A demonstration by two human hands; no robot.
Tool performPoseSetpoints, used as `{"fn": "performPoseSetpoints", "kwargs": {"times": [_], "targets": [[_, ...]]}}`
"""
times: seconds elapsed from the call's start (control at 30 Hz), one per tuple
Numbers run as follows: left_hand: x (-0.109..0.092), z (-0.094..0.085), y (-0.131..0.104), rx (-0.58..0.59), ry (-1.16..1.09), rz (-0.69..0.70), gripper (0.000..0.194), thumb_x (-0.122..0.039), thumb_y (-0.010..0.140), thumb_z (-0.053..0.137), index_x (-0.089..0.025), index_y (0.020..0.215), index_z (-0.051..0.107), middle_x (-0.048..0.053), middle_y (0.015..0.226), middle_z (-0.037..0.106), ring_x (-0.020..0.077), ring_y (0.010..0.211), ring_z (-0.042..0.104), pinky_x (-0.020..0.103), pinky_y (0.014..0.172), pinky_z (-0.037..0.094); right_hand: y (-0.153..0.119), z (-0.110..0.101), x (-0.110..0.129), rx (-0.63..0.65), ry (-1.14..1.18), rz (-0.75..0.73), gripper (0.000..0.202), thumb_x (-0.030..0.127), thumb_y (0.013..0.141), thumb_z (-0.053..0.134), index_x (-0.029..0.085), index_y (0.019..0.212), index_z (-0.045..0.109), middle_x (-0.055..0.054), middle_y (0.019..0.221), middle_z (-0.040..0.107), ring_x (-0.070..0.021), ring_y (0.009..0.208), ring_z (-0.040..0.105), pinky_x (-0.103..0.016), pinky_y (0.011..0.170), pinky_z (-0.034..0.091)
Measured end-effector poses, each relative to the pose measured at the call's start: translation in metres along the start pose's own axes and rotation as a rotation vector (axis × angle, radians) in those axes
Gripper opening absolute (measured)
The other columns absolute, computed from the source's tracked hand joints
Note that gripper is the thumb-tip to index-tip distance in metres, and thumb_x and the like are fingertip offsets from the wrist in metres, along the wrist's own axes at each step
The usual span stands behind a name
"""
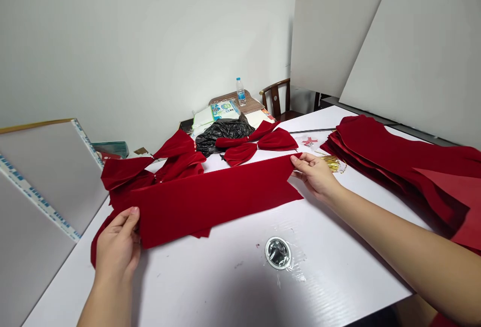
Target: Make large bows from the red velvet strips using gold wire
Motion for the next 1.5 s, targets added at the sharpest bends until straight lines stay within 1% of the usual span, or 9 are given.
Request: {"fn": "performPoseSetpoints", "kwargs": {"times": [0.27,0.53,0.8,0.93,1.07,1.23,1.37,1.43,1.5], "targets": [[0.005,0.0,0.005,0.059,0.106,0.06,0.025,-0.044,0.07,0.081,-0.028,0.082,0.066,-0.004,0.056,0.052,0.017,0.047,0.043,0.032,0.044,0.031,0.003,-0.005,0.001,-0.034,0.014,-0.017,0.047,0.05,0.059,0.095,0.019,0.075,0.063,0.001,0.074,0.066,-0.0109,0.069,0.063,-0.025,0.067,0.057],[0.007,0.0,0.005,-0.019,-0.092,-0.028,0.029,-0.022,0.06,0.087,-0.018,0.084,0.07,-0.004,0.063,0.06,0.01,0.052,0.05,0.022,0.044,0.036,0.001,-0.005,0.005,-0.072,-0.012,-0.048,0.053,0.054,0.052,0.096,0.016,0.069,0.064,0.0,0.072,0.067,-0.0101,0.068,0.063,-0.022,0.065,0.059],[0.008,-0.001,0.006,0.017,-0.104,-0.027,0.023,-0.018,0.065,0.085,-0.02,0.084,0.071,-0.002,0.068,0.065,0.0107,0.054,0.052,0.02,0.041,0.036,0.002,-0.006,0.003,-0.073,-0.002,-0.058,0.051,0.052,0.052,0.097,0.015,0.069,0.066,0.001,0.068,0.064,-0.0086,0.065,0.061,-0.021,0.062,0.058],[0.008,-0.003,0.009,0.01,-0.088,-0.005,0.026,-0.019,0.062,0.086,-0.02,0.083,0.071,-0.002,0.066,0.063,0.0105,0.054,0.051,0.02,0.041,0.035,0.002,-0.008,0.001,-0.078,0.018,-0.057,0.05,0.05,0.052,0.097,0.016,0.07,0.065,0.002,0.068,0.063,-0.0079,0.065,0.06,-0.02,0.063,0.058],[0.006,-0.003,0.01,0.05,-0.029,0.028,0.037,-0.029,0.057,0.091,-0.02,0.086,0.07,-0.004,0.062,0.061,0.0098,0.05,0.048,0.021,0.04,0.032,0.003,-0.008,0.0,-0.072,0.015,-0.058,0.049,0.05,0.054,0.096,0.016,0.07,0.066,0.002,0.07,0.063,-0.0081,0.066,0.059,-0.021,0.064,0.059],[0.0,0.0,0.002,0.073,0.002,0.049,0.047,-0.033,0.049,0.098,-0.02,0.083,0.068,-0.007,0.063,0.064,0.011,0.054,0.053,0.021,0.042,0.036,0.004,-0.007,0.001,-0.073,0.017,-0.058,0.048,0.049,0.055,0.096,0.016,0.071,0.065,0.002,0.072,0.064,-0.0083,0.067,0.06,-0.021,0.064,0.058],[-0.022,0.001,-0.013,-0.009,-0.033,0.146,0.038,-0.019,0.054,0.095,-0.021,0.08,0.068,-0.011,0.06,0.062,0.0087,0.057,0.051,0.02,0.051,0.045,0.011,-0.014,-0.003,-0.075,-0.017,-0.043,0.05,0.052,0.055,0.095,0.017,0.073,0.064,0.0,0.077,0.067,-0.0111,0.072,0.063,-0.026,0.07,0.06],[-0.048,0.005,-0.025,-0.038,0.059,0.257,0.03,-0.013,0.06,0.09,-0.022,0.081,0.07,-0.011,0.059,0.062,0.0094,0.059,0.053,0.021,0.056,0.048,0.014,-0.019,-0.003,-0.082,-0.09,-0.091,0.05,0.055,0.058,0.093,0.019,0.081,0.068,-0.003,0.087,0.071,-0.0156,0.083,0.068,-0.033,0.082,0.061],[-0.08,0.013,-0.04,-0.065,0.249,0.379,0.023,-0.012,0.065,0.085,-0.021,0.083,0.074,-0.008,0.066,0.068,0.0127,0.067,0.06,0.025,0.064,0.052,0.011,-0.019,0.006,-0.105,-0.218,-0.251,0.052,0.055,0.063,0.091,0.02,0.096,0.071,-0.007,0.104,0.073,-0.0212,0.1,0.069,-0.043,0.101,0.056]]}}
Point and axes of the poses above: each hand's wrist, its own y-axis towards the middle knuckle, its own z-axis out of the palm, x = y × z, the point moved 6 cm from there along y, towards the middle knuckle
